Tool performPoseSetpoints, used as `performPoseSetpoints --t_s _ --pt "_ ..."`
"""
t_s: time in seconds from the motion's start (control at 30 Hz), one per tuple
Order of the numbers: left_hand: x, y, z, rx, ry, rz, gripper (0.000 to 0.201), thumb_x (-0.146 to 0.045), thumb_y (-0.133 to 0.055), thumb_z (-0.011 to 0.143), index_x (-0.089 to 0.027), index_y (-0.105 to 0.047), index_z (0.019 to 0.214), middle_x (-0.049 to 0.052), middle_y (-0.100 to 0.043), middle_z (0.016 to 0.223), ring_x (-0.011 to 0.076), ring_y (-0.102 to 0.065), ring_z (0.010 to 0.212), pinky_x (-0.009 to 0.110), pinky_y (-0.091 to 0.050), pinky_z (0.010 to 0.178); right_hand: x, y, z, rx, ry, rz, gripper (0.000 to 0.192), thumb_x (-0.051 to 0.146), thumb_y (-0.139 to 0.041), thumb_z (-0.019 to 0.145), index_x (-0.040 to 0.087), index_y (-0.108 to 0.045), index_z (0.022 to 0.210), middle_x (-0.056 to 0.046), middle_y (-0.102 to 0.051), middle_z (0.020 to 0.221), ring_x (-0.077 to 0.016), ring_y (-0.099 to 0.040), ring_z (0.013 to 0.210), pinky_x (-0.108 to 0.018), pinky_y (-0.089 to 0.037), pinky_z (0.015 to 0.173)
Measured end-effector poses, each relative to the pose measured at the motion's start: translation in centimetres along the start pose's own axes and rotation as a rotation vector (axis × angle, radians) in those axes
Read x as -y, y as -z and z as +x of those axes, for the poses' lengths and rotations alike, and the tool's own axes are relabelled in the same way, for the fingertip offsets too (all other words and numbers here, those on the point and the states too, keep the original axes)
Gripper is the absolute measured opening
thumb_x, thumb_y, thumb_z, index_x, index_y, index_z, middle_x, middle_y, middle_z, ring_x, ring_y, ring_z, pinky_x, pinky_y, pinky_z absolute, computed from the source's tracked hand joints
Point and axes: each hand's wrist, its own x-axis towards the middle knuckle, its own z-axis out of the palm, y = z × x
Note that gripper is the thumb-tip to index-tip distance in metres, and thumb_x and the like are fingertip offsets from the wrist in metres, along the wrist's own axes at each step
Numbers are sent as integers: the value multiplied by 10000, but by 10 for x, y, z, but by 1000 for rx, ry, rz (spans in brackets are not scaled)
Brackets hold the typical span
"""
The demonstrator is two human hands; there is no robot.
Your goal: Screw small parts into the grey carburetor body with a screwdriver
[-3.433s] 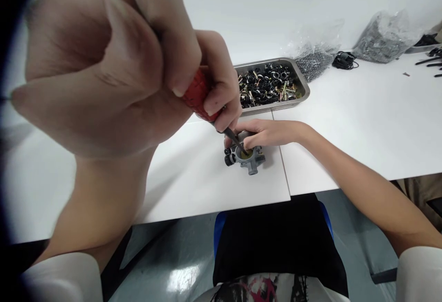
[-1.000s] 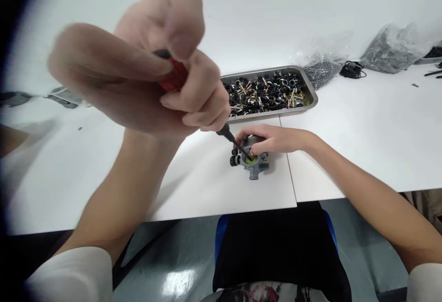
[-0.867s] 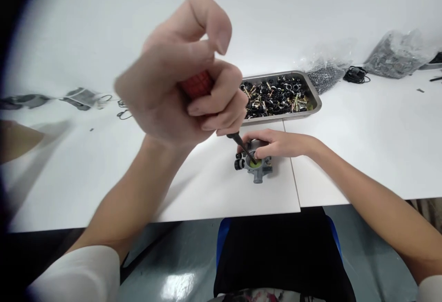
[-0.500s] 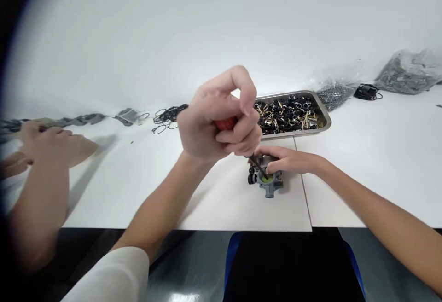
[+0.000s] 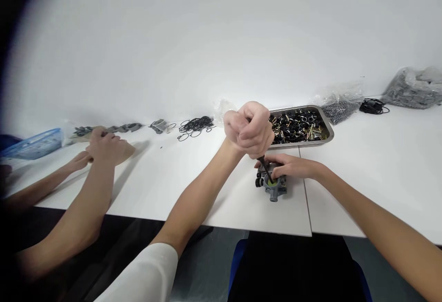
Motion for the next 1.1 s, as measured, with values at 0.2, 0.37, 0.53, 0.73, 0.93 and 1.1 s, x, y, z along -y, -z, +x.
performPoseSetpoints --t_s 0.2,0.37,0.53,0.73,0.93,1.1 --pt "-20 -36 -6 -69 -207 57 159 -267 -652 809 -229 -517 885 -88 -336 516 87 -336 365 239 -305 392 -5 0 3 -24 11 1 523 232 -623 853 206 -638 1375 -108 -639 1365 -234 -606 1184 -401 -505 1028" --pt "-17 -76 -31 -459 -397 161 312 -298 -773 796 -255 -512 963 -109 -357 532 77 -366 402 238 -287 422 -7 0 6 -28 53 -52 380 248 -619 850 192 -701 1217 -89 -681 1217 -226 -616 1129 -385 -507 1005" --pt "-8 -83 -39 -435 -389 143 317 -395 -762 838 -265 -475 873 -127 -244 485 50 -191 364 233 -153 389 -7 0 7 -50 90 -55 255 232 -635 820 186 -715 1058 -82 -695 1147 -232 -622 1101 -370 -515 961" --pt "-14 -60 -40 -245 -293 113 309 -355 -777 811 -257 -489 867 -122 -240 488 35 -210 345 204 -162 372 -9 1 6 -6 20 29 515 215 -650 833 204 -651 1348 -71 -710 1144 -206 -656 1064 -360 -501 961" --pt "-14 -43 -26 91 -231 95 362 -417 -798 790 -242 -485 832 -124 -223 471 26 -178 338 176 -184 353 -5 2 3 -25 13 -24 513 227 -662 857 192 -661 1368 -85 -693 1172 -201 -637 1051 -339 -499 937" --pt "-4 -19 -4 105 -102 -42 312 -476 -713 900 -238 -511 881 -127 -209 464 44 -187 294 197 -241 318 -4 2 2 -28 7 -13 503 233 -665 857 193 -671 1358 -77 -684 1149 -193 -622 1031 -329 -482 936"
